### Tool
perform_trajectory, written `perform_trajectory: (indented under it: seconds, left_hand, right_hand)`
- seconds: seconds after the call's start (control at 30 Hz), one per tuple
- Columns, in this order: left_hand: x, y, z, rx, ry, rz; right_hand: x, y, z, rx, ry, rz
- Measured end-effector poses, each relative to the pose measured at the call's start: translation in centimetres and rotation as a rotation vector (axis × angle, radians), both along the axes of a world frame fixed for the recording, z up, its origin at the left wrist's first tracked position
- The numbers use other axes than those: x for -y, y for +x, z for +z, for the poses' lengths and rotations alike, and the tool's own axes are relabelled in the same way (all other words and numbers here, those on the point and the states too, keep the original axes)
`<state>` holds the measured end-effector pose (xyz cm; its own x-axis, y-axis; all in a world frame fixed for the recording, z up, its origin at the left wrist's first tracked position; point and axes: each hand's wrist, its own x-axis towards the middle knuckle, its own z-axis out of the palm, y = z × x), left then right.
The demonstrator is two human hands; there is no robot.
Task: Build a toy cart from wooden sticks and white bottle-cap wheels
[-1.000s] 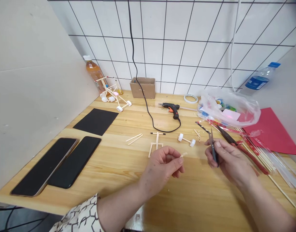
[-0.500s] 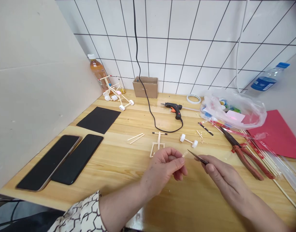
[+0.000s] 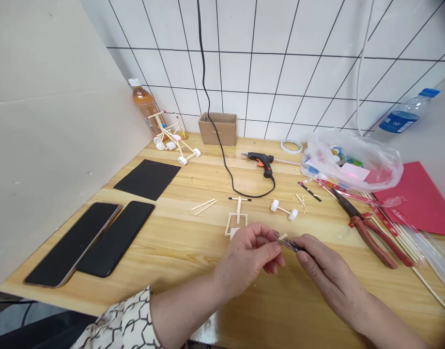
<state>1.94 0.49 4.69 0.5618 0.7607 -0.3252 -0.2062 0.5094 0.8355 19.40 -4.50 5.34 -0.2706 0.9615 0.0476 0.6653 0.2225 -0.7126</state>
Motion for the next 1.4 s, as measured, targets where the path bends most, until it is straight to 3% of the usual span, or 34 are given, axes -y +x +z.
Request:
perform_trajectory:
  seconds: [0.93, 1.4]
  left_hand:
    - [-0.01, -0.09, -0.06, -0.032, 0.052, -0.024]
    - [0.05, 0.01, -0.19, -0.029, 0.053, -0.016]
  right_hand:
    - [0.03, -0.25, 0.51, -0.112, -0.156, -0.004]
    - [0.29, -0.85, -0.18, -0.159, -0.045, -0.040]
